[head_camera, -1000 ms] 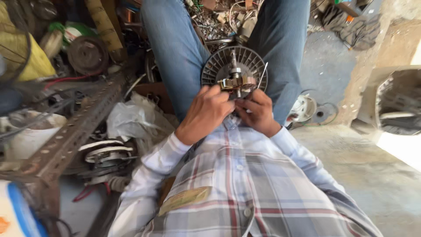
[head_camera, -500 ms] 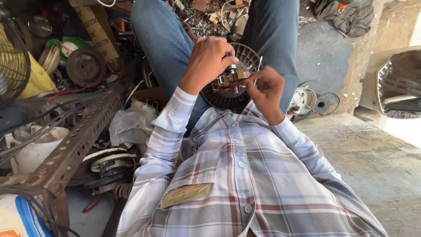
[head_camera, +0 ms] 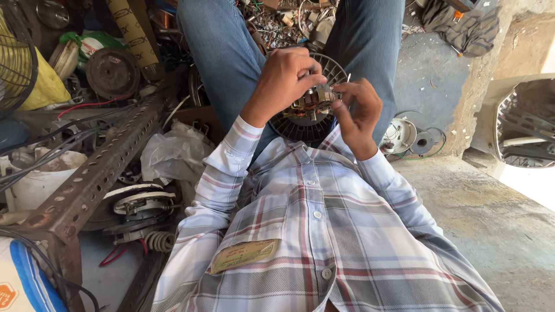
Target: The person manipulates a ceiling fan motor stator by hand, adjusting wires and the central shaft while seated in a workshop environment.
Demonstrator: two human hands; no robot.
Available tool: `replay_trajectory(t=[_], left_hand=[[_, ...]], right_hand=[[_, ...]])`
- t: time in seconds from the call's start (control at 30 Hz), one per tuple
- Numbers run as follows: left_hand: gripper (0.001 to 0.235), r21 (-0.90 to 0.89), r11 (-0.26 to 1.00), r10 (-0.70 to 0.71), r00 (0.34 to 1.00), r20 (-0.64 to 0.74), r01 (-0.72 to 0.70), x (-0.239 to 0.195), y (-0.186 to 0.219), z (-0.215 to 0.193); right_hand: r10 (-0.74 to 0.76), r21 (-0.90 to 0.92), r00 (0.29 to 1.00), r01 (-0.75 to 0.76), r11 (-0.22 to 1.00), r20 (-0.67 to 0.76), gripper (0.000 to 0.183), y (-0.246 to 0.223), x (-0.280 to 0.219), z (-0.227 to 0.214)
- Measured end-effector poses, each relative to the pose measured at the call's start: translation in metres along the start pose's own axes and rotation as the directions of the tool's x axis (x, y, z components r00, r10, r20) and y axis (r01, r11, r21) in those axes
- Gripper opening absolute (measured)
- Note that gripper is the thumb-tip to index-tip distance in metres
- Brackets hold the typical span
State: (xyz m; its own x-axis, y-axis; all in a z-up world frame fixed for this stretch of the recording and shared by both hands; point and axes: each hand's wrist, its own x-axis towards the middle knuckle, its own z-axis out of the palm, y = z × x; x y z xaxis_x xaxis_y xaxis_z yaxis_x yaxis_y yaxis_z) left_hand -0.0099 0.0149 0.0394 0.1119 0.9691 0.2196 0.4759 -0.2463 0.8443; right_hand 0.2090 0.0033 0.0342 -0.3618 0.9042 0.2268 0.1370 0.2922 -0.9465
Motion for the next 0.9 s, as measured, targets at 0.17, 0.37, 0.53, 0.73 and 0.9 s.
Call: replay_trajectory(t=[0.17,0.37,0.53,0.73,0.9], left_hand=[[0.022,-0.09,0.996,-0.017,1.0,-0.027,0.014,0.002,0.009,0.003],[0.025,0.023,0.999,-0.039,0.999,-0.013,0.039,-0.007,-0.006,0.005],[0.02,0.279,0.96,-0.024,0.999,-0.027,0.03,-0.01,-0.022,0.011],[0.021,-0.097,0.995,-0.007,0.998,-0.055,0.001,-0.002,-0.011,0.01],[0.021,-0.122,0.991,0.057,0.998,-0.041,-0.061,0.011,0.005,0.014]], right_hand=[[-0.045,-0.169,0.999,0.047,0.985,0.017,0.033,-0.003,-0.003,0.004],[-0.009,-0.203,0.999,0.019,0.979,0.049,0.039,0.002,-0.003,0.013],[0.016,-0.188,0.997,-0.002,0.982,0.072,0.04,0.008,-0.004,0.01],[0.027,-0.201,0.999,-0.017,0.979,0.046,0.042,0.01,-0.005,0.01],[0.135,0.02,0.991,-0.135,0.991,0.011,0.036,0.02,-0.01,0.012]])
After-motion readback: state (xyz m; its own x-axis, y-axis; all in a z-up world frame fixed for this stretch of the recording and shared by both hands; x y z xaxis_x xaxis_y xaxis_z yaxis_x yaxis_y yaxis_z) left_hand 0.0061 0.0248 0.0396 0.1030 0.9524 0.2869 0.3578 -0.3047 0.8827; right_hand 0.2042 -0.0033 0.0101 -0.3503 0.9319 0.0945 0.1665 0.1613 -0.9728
